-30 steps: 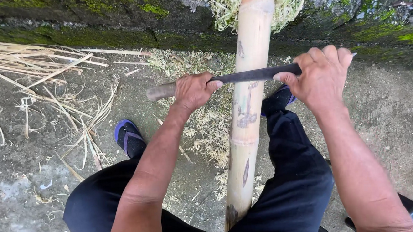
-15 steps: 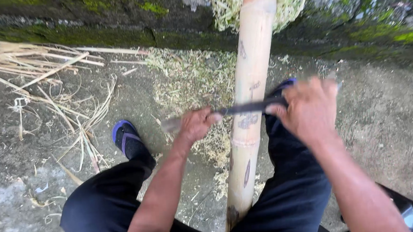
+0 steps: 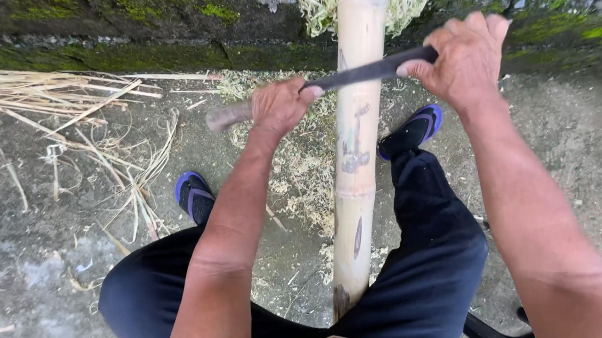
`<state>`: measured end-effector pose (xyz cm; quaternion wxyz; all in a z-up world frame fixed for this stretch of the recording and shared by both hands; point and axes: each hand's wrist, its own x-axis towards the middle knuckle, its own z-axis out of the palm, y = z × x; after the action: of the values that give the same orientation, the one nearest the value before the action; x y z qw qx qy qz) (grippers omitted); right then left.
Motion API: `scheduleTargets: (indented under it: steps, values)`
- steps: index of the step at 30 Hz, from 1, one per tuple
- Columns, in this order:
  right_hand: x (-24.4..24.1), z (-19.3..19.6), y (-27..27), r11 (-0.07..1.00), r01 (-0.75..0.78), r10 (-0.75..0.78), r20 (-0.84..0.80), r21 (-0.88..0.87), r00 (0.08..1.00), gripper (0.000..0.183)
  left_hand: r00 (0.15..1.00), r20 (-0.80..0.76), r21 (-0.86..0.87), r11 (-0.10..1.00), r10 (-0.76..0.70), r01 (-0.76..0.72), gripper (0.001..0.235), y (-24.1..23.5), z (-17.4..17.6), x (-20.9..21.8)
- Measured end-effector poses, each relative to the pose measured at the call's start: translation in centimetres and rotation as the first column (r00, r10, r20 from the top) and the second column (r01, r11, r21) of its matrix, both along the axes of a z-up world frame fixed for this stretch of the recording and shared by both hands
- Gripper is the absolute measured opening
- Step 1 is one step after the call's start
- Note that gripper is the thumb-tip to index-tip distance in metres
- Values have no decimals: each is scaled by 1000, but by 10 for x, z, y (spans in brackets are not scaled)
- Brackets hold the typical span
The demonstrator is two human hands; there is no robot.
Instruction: Scrape the outer layer of a bamboo pole using a machete.
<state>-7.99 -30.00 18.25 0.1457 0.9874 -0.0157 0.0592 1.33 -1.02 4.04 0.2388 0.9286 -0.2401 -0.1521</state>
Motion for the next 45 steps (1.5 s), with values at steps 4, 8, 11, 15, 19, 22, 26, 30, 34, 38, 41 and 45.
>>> scheduleTargets:
  steps: [4, 8, 11, 15, 19, 22, 26, 30, 34, 38, 41, 45]
  values:
    - [-47, -4, 27, 995, 77, -70, -105, 62, 992, 56, 999, -26, -22, 999, -41, 40, 75, 23, -18, -49]
    - [-111, -4, 60, 988, 78, -60, -127, 135, 990, 61, 990, -120, 15, 997, -75, 77, 78, 54, -31, -112]
    - [-156, -6, 87, 983, 23, -15, -45, 182, 999, 60, 992, -65, 9, 994, -110, 111, 78, 80, -30, -163]
    - [-176, -19, 91, 967, -52, 31, 84, 249, 996, 53, 997, -56, -12, 998, -56, 55, 72, 86, -7, -182]
    - [-165, -20, 75, 953, -50, 56, -10, 300, 998, 57, 963, -268, 53, 998, -26, 41, 70, 81, 2, -170]
    - [-146, -25, 62, 954, -41, 76, -108, 296, 991, 59, 938, -346, 109, 991, -31, 73, 72, 71, 13, -151]
    - [-75, -3, 45, 985, 125, -81, -323, 119, 943, 63, 963, -269, 164, 984, -27, 73, 82, 42, 32, -86]
    - [-32, -33, -6, 983, 109, -84, -162, 150, 983, 63, 993, 115, 29, 999, -30, 27, 83, 13, 13, -16]
    - [-57, -39, 2, 979, -93, 61, 174, 184, 983, 66, 966, 256, -30, 999, -36, 45, 82, 21, 5, -31]
    - [-120, -35, 42, 986, 24, -28, 20, 165, 999, 68, 992, 5, 71, 989, -130, 129, 81, 52, -1, -89]
    - [-122, -35, 46, 977, -37, 24, 67, 209, 997, 71, 991, 6, 87, 987, -133, 132, 83, 57, -12, -94]
    - [-51, -32, 20, 978, -169, 150, 147, 124, 978, 71, 975, 221, -18, 999, -30, 34, 85, 40, -18, -32]
